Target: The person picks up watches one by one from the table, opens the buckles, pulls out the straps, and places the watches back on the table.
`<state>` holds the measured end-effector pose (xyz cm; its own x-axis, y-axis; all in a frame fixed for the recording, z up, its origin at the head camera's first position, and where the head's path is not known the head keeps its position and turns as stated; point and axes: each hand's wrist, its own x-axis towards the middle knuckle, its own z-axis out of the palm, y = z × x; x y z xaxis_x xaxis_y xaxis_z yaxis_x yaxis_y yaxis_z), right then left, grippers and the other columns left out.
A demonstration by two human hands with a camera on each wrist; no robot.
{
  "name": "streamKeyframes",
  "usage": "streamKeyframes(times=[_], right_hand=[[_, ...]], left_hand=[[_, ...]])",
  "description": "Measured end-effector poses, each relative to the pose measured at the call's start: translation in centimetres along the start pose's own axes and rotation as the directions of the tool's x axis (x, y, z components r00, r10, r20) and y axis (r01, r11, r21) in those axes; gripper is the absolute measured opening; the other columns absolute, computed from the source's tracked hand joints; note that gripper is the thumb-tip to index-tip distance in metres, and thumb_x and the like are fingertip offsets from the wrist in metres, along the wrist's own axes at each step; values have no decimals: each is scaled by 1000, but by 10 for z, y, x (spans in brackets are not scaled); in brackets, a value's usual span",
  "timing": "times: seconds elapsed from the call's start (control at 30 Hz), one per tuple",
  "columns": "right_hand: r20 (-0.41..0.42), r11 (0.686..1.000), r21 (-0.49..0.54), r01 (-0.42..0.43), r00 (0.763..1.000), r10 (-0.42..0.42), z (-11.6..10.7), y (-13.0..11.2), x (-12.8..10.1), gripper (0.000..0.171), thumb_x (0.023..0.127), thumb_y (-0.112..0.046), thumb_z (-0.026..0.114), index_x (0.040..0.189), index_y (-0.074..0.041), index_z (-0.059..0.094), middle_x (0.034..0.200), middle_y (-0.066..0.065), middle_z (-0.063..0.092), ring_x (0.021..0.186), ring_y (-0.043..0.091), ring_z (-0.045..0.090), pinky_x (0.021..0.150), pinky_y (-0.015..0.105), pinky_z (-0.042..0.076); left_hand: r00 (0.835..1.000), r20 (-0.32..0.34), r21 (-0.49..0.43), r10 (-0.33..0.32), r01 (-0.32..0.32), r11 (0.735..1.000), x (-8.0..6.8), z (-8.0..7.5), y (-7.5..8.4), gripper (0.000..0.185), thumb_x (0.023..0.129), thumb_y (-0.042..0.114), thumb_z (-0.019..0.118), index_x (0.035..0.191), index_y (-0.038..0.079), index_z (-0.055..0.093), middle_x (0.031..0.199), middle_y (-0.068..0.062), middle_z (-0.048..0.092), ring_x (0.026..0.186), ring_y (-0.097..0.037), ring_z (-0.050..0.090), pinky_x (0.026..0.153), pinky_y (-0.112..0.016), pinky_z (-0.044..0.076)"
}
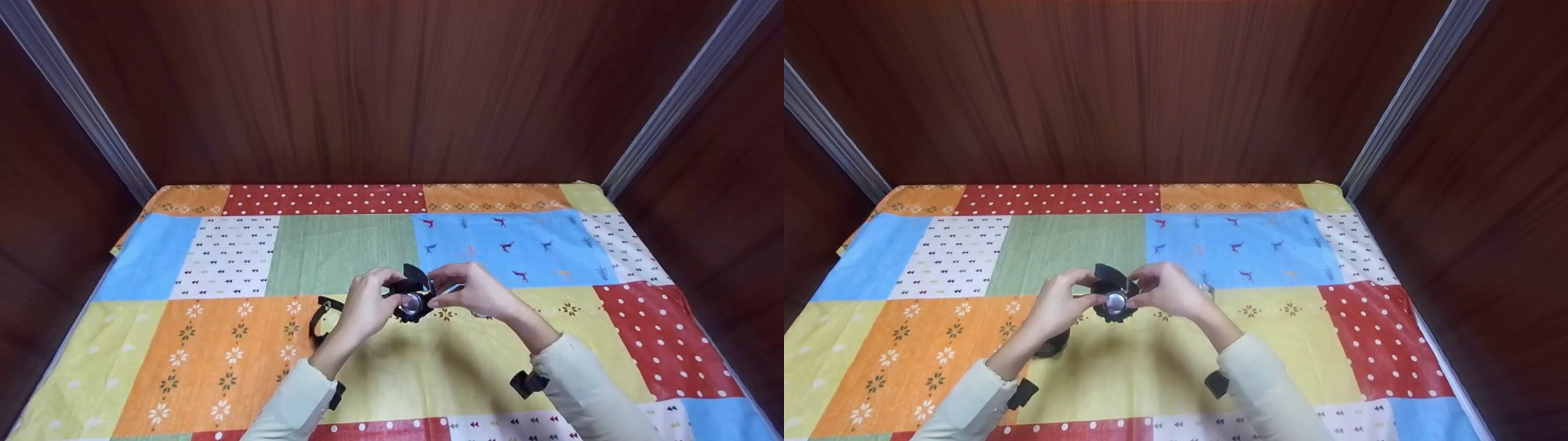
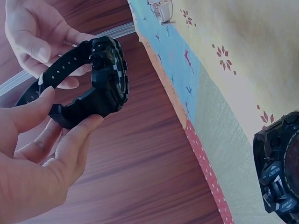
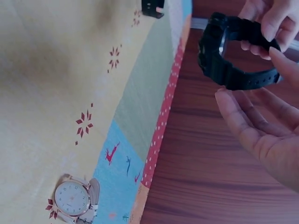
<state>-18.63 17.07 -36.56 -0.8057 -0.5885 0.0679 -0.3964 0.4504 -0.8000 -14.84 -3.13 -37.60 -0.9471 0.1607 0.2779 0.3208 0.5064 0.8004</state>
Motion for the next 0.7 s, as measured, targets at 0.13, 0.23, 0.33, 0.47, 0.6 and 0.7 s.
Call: streamKeyframes(times=[0.13, 0.23, 0.33, 0.47, 0.6, 0.7], right_hand=[[-9, 1000, -6, 14, 1000, -14, 3, 0, 2, 29, 77, -11, 73, 103, 1, 66, 86, 9, 67, 79, 19, 62, 74, 34, 49], [-27, 1000, -5, 23, 999, -23, 5, -1, 2, 25, 76, -9, 73, 99, 2, 68, 85, 9, 67, 78, 20, 62, 73, 33, 49], [-48, 1000, -5, 20, 999, -20, 6, -2, 2, 23, 75, -7, 73, 96, 2, 68, 83, 10, 67, 77, 19, 62, 71, 30, 50], [-64, 1000, -9, 9, 998, -10, 7, -3, 3, 22, 75, -6, 73, 95, 2, 69, 84, 10, 68, 78, 18, 63, 71, 29, 50], [-75, 1000, -8, -5, 997, 4, 7, -4, 2, 22, 74, -6, 73, 95, 1, 70, 85, 10, 68, 80, 18, 63, 72, 29, 51], [-80, 1000, -5, -16, 997, 16, 8, -5, 2, 23, 74, -6, 73, 95, 1, 70, 85, 10, 69, 80, 18, 63, 73, 30, 51]], left_hand=[[1000, 16, 21, 1, -1, 1000, 0, 0, 0, 18, 74, 3, 72, 91, 3, 66, 90, -7, 65, 89, -23, 59, 82, -37, 46], [1000, 21, 35, 10, -11, 999, 1, 0, -1, 17, 74, 2, 72, 90, 3, 66, 90, -7, 65, 89, -23, 59, 81, -38, 45], [999, 32, 47, 15, -16, 999, 1, -1, -2, 18, 73, 3, 73, 89, 2, 65, 89, -7, 65, 88, -24, 59, 80, -38, 45], [998, 54, 58, 14, -17, 998, 1, -1, -3, 21, 72, 8, 75, 91, 3, 66, 89, -7, 64, 87, -23, 58, 77, -37, 46], [998, 49, 60, 30, -33, 998, 0, -1, -4, 21, 72, 9, 75, 91, 3, 69, 91, -8, 65, 88, -24, 59, 77, -37, 46], [999, 31, 73, 37, -39, 997, 0, -2, -4, 20, 71, 8, 75, 90, 4, 70, 92, -9, 66, 89, -25, 60, 78, -38, 46]])
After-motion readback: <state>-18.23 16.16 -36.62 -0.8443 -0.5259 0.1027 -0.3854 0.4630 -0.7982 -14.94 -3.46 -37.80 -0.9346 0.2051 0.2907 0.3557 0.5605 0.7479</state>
